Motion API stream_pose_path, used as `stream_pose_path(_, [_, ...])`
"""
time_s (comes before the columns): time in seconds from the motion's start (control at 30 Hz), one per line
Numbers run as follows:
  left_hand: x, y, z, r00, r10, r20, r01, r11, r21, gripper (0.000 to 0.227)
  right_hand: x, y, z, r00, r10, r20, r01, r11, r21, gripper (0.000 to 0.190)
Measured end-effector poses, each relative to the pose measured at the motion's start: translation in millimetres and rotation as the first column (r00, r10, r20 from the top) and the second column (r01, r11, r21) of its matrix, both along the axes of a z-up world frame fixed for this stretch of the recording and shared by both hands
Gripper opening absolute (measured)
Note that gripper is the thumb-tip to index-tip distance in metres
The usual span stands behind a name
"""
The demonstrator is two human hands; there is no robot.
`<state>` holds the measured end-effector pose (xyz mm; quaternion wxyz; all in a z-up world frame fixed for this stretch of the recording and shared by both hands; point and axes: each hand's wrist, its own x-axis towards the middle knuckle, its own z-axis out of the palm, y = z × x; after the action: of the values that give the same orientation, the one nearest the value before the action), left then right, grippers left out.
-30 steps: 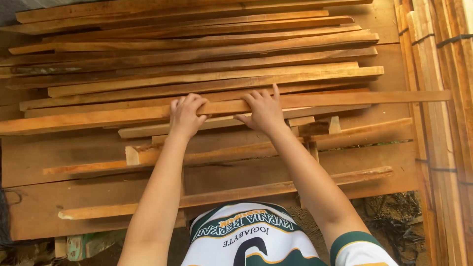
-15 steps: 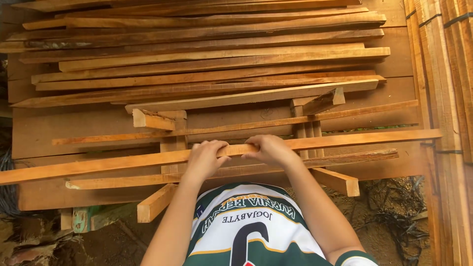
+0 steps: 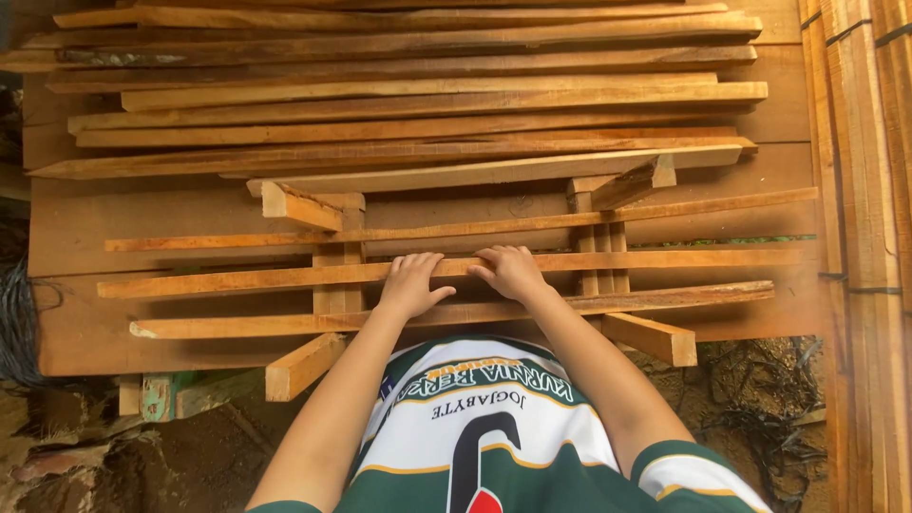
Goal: Arranging thin wood strips on a wooden rack to sort or dry them.
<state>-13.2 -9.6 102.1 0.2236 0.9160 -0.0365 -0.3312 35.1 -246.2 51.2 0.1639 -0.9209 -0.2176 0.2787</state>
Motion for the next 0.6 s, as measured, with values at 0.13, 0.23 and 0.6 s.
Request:
stream_pose_path(0.13, [-50.1,0.4,-43.9,0.970,-0.157,0.184,0.144,0.986,0.086,0.085,-22.1,-4.6,12.9,0.992,0.031,-0.122,-0.033,0.999,-0.012,0.048])
stream_pose_path(0.23, [-55.3,-1.6,-40.9,0.955,-0.192,0.226,0.177,0.981,0.086,0.083,-25.3,-7.0,23.0,0.990,0.071,-0.123,-0.078,0.995,-0.054,0.050])
stream_pose_path(0.6, [-18.6,-4.9,-23.4,0.992,-0.072,-0.101,0.088,0.982,0.165,0.086,-6.2,2.9,-0.9,0.969,0.056,-0.240,-0.096,0.983,-0.159,0.066])
